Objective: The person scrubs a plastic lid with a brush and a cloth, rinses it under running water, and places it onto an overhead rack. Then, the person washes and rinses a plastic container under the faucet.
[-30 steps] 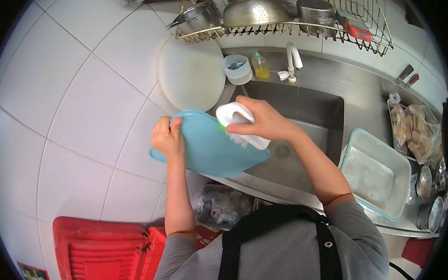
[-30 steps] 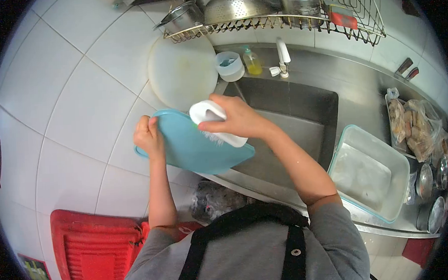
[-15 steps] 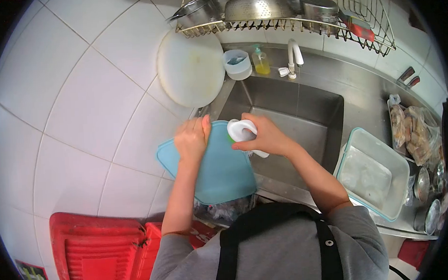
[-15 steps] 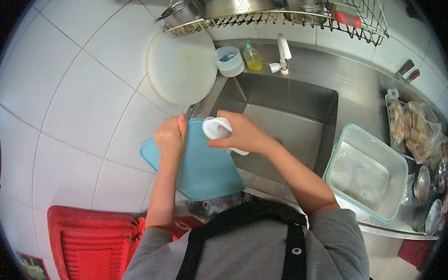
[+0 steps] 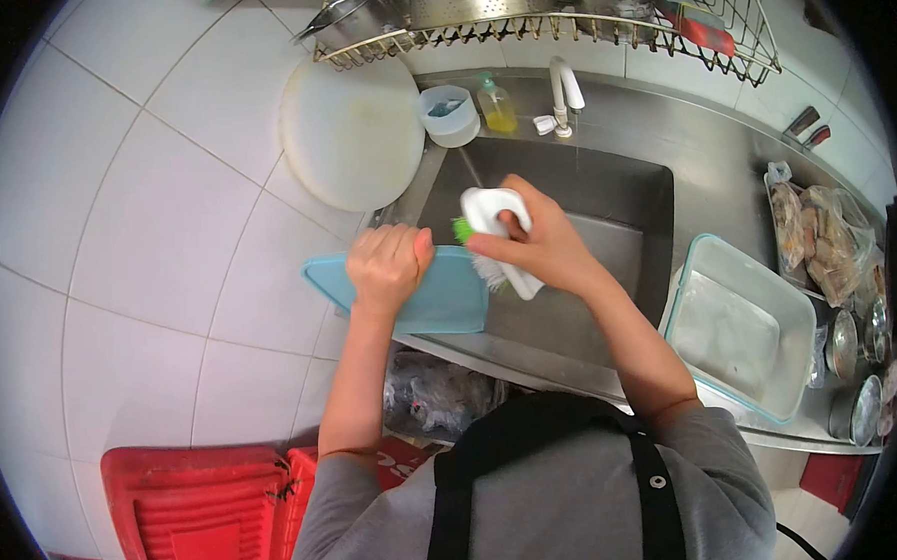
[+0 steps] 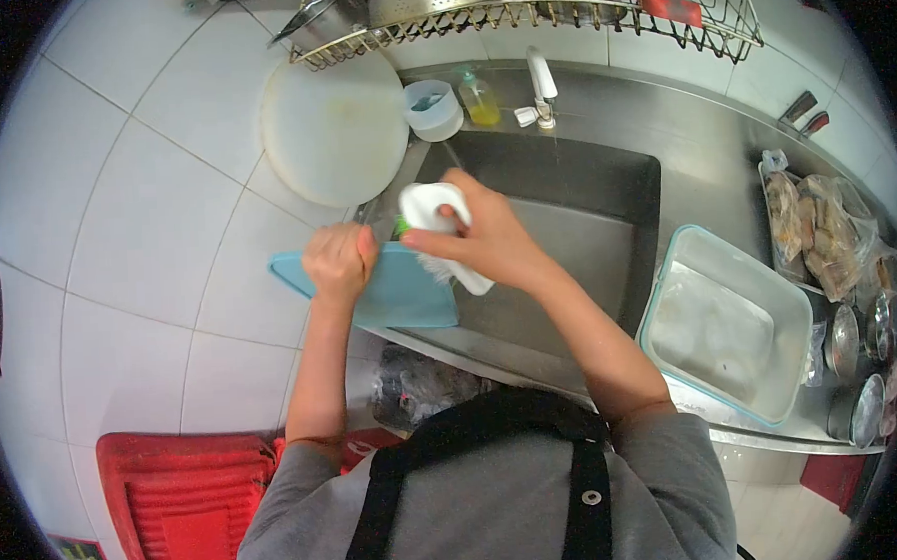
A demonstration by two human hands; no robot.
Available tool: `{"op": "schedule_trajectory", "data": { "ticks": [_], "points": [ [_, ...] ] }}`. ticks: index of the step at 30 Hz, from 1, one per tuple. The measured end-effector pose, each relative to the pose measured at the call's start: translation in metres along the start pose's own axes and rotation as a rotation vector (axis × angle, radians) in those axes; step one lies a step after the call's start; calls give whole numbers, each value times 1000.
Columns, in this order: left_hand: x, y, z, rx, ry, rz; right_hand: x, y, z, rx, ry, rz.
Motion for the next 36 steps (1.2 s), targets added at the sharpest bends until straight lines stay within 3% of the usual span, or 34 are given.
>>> {"op": "schedule_trajectory", "data": {
  "ticks": [2, 5, 8, 9, 12, 16, 20, 25, 28, 31, 36],
  "points": [
    [-1, 0, 1, 43, -2, -6, -10, 3, 5, -86, 213, -41],
    [-18, 13, -2, 80, -30, -45, 49, 20, 10, -304, 563, 36],
    [-27, 21, 0, 22, -14, -107, 77, 34, 8, -193, 366, 129],
    [-28, 21, 3, -3, -5, -127, 70, 32, 5, -110, 107, 155],
    [-21, 19, 3, -18, 32, -122, 16, 21, 14, -217, -85, 35],
    [-25, 16, 2, -47, 43, -188, 4, 20, 19, -223, -59, 62],
    [-21, 28, 13, -243, 131, -185, 20, 18, 30, -127, 44, 3],
    [-57, 20, -21, -190, -111, -89, 23, 11, 34, -37, -82, -29],
    [-66, -14, -53, -203, -111, 82, 1, 13, 34, -114, -42, 95],
    [-52, -4, -50, -125, -92, 219, -1, 18, 39, -142, -49, 70],
    [-49, 22, -26, -280, 71, 178, 15, 25, 34, -118, -31, 157]
  ]
}}
Point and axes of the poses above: each hand's wrist, its own y-axis away from the middle knuckle, its own z-axis out of the palm, x = y × z, the point moved 8 cm from there along -y, towards the middle knuckle
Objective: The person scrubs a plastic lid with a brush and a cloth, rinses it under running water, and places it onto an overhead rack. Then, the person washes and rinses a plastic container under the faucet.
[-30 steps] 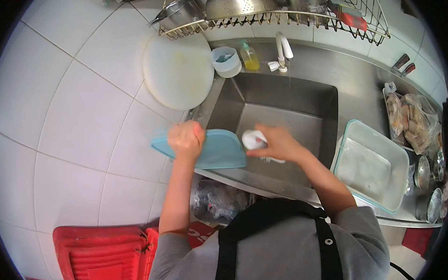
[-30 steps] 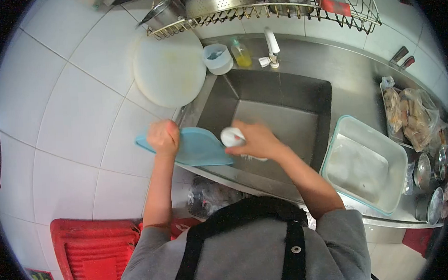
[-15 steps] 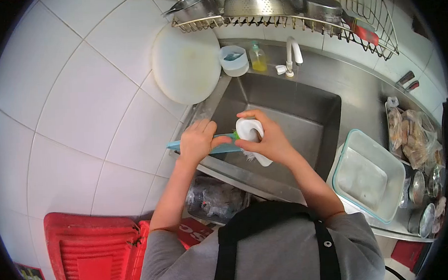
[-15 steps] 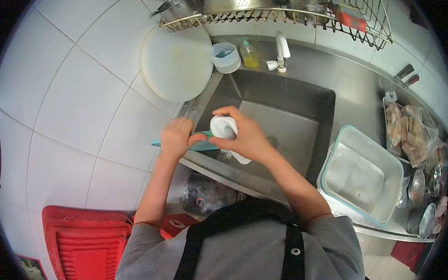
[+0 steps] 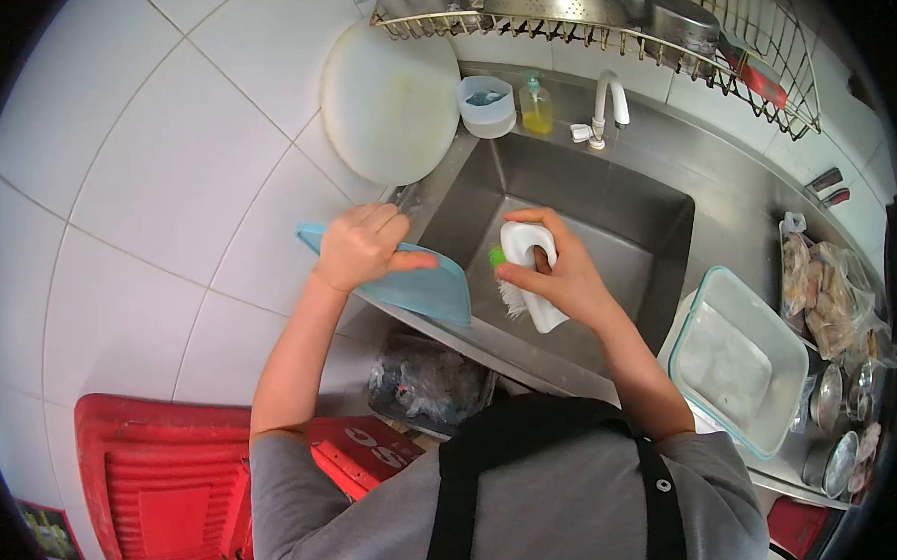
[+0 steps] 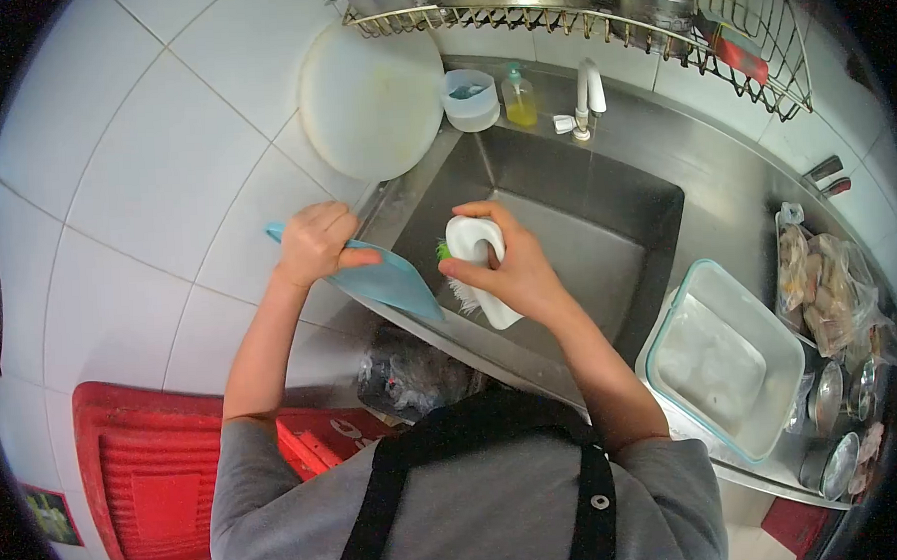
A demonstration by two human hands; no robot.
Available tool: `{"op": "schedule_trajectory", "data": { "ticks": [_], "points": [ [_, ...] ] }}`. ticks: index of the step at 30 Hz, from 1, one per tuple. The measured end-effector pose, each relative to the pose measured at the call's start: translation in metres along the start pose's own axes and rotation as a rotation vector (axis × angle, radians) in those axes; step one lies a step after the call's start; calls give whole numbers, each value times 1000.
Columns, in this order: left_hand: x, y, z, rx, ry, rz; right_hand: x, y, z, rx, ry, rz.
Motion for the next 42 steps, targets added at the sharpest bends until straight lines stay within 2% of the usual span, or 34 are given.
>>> {"op": "schedule_trajectory", "data": {
  "ticks": [4, 7, 10, 13, 16, 19, 25, 28, 29, 31, 33, 36, 40, 42],
  "points": [
    [-7, -4, 1, -33, 72, 7, 18, -4, -9, 10, 118, 109],
    [-23, 13, 21, -74, 74, -155, 40, -10, -5, 21, -118, 177],
    [-39, 34, 12, 219, 152, -384, 50, -16, 2, -43, -333, 172],
    [-58, 58, 15, 357, 492, -550, 33, -20, 11, -131, -231, 174],
    [-68, 66, 11, 464, 453, -712, 19, -30, 19, -89, -113, 99],
    [-78, 68, 6, 357, 160, -691, 0, -40, 29, -73, -55, 48],
    [-90, 76, 25, 395, 312, -828, -46, -55, 45, 73, 354, -280],
    [-79, 74, 22, 596, 240, -778, -80, -55, 69, 59, 446, -326],
    [-76, 75, 21, 665, 217, -765, -84, -58, 79, 41, 614, -346],
    [-70, 78, 17, 806, 166, -735, -91, -69, 94, 26, 697, -360],
    [-65, 75, 16, 817, 120, -768, -100, -82, 109, 0, 756, -409],
    [-61, 77, 12, 824, 87, -811, -97, -87, 115, -10, 854, -373],
    [-71, 85, 13, 846, 60, -887, -56, -51, 82, 93, 778, -337],
    [-72, 86, 13, 855, 78, -831, -36, -30, 73, 147, 724, -309]
  ]
}}
Point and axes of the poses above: each hand's wrist, its own y-axis away from the middle knuckle, its own z-axis out of the palm, x = y × z, the point moved 8 cm from there along -y, towards the middle knuckle
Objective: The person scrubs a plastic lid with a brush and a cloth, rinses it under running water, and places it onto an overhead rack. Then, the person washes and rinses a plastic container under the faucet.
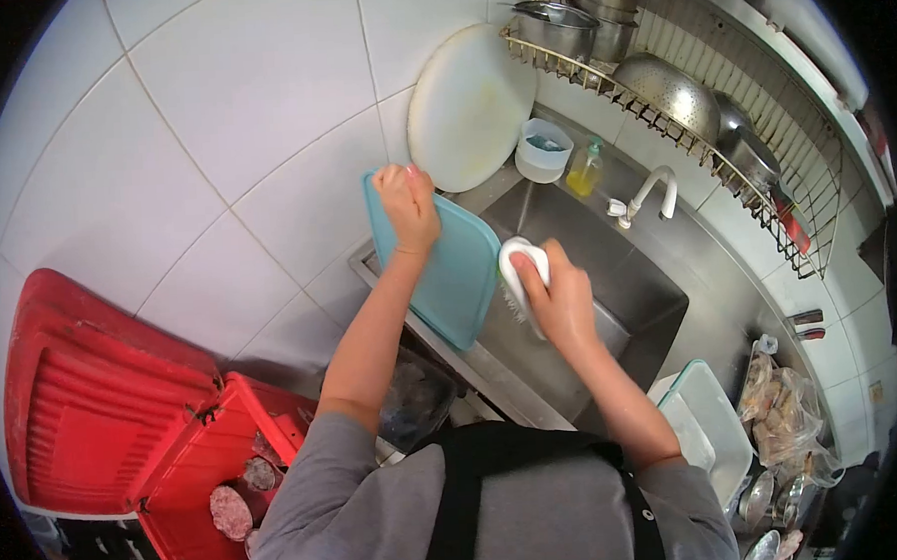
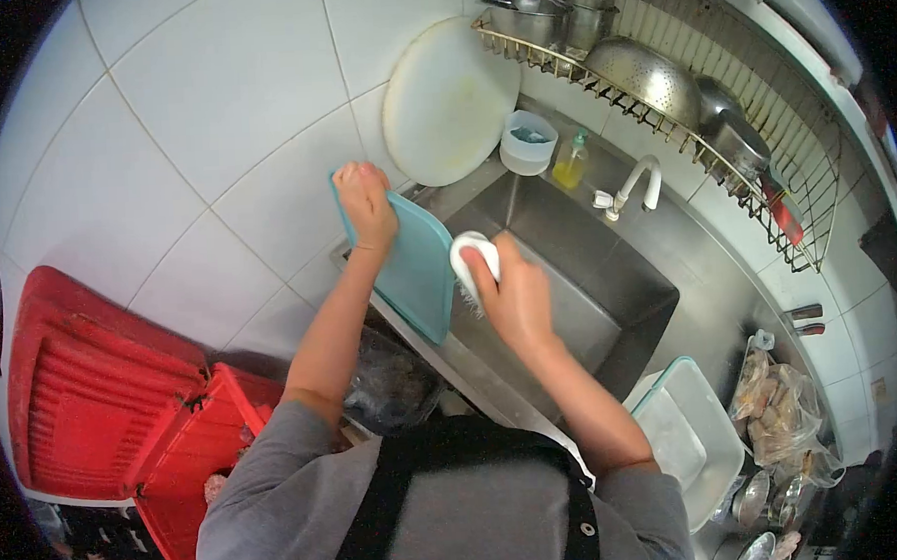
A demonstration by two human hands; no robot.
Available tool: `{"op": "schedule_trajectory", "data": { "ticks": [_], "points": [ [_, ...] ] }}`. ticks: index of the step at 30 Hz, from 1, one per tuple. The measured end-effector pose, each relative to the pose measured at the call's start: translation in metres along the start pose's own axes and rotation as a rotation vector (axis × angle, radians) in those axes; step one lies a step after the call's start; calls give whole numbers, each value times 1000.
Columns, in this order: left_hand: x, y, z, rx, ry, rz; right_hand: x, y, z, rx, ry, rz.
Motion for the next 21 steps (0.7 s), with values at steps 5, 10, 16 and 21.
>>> {"op": "schedule_trajectory", "data": {
  "ticks": [5, 10, 16, 21],
  "points": [
    [14, 1, 11, -14, 103, 66, -35, -35, -8, 106, -61, -80],
    [11, 2, 19, -5, 95, 82, -24, -40, -7, 87, -34, -45],
    [8, 1, 20, -34, 73, 94, -23, -36, -7, 55, 1, -77],
    [13, 1, 21, -13, 109, 118, -14, -48, -6, 56, -48, -4]
  ]
}}
Point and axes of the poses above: each hand's wrist, its own y-axis away from the middle knuckle, its own z-axis out of the palm, x = y × z, the point moved 8 cm from there along -y, towards the middle knuckle
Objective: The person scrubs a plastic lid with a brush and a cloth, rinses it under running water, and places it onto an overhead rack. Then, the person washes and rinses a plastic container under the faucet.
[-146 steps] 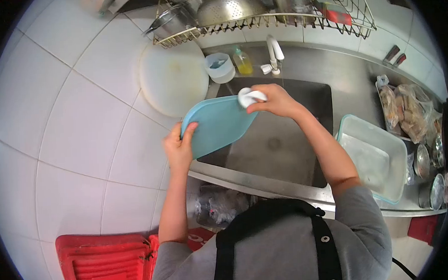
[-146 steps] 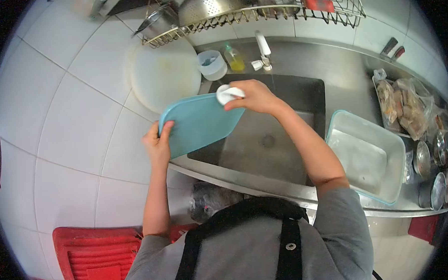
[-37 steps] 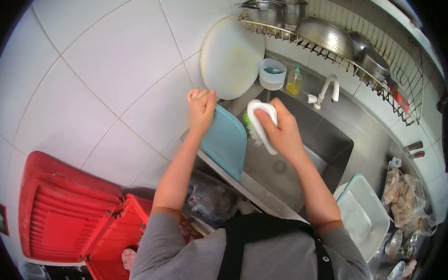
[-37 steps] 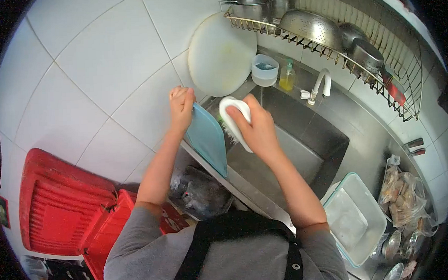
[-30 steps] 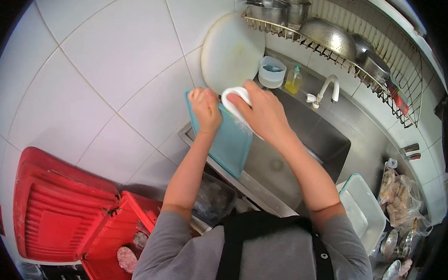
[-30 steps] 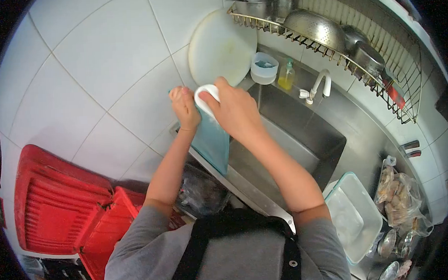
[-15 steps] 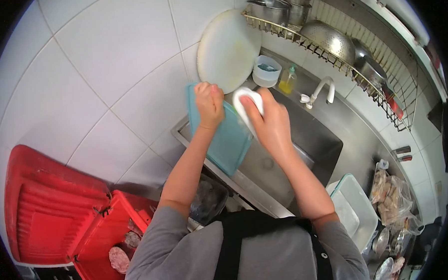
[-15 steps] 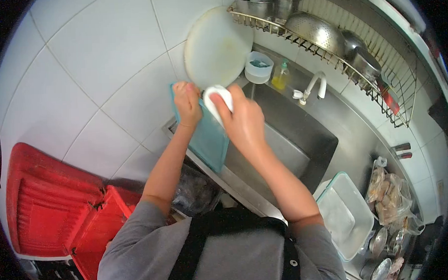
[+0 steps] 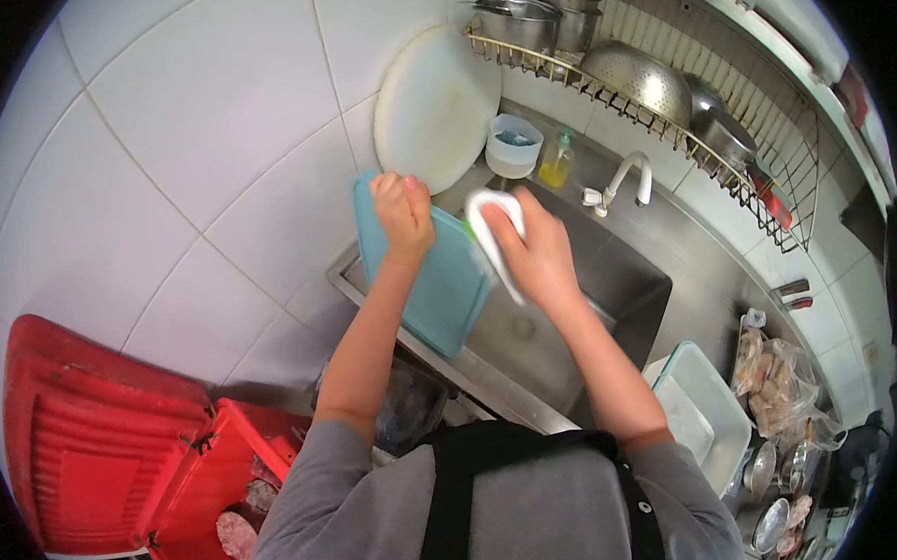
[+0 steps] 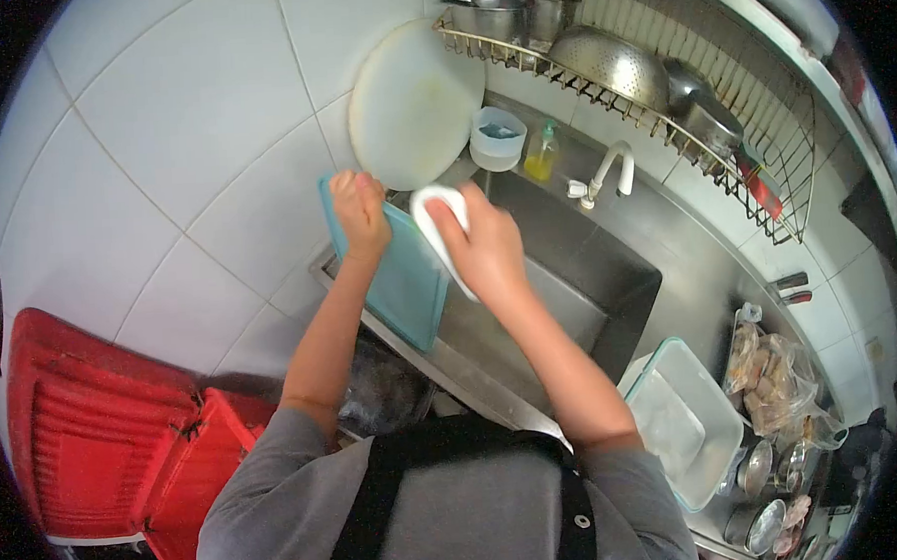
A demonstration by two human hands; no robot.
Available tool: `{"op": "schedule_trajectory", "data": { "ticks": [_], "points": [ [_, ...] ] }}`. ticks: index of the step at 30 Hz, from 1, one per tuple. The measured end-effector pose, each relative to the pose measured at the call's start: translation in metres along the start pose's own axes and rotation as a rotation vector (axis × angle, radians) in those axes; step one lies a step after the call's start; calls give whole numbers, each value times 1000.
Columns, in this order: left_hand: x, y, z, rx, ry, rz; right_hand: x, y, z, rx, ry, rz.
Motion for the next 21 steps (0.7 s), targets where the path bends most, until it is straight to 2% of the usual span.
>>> {"op": "schedule_trajectory", "data": {
  "ticks": [3, 7, 10, 13, 16, 20, 21],
  "points": [
    [-6, 1, -1, -3, -21, -20, 29, 41, 3, -17, -132, 136],
    [14, 1, 10, -47, 23, 57, -18, -10, -8, -96, 29, -12],
    [17, 4, 12, 20, 26, 48, -19, -41, 12, -204, 127, -44],
    [14, 1, -3, 13, 65, 14, 28, -17, -5, -294, 153, 31],
    [11, 0, -9, -47, 28, 68, 60, 2, -22, -260, 133, 179],
    [6, 0, -10, -87, -9, 62, 7, 6, -46, -264, -343, 183],
    [4, 0, -11, -89, -13, 71, 4, 9, -48, -253, -353, 195]
  ]
}}
Point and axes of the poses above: each hand's wrist, its own y-axis away from the middle knuckle, its own z-axis out of the palm, x = y × z, the point moved 8 cm from there along -y, towards the middle knuckle
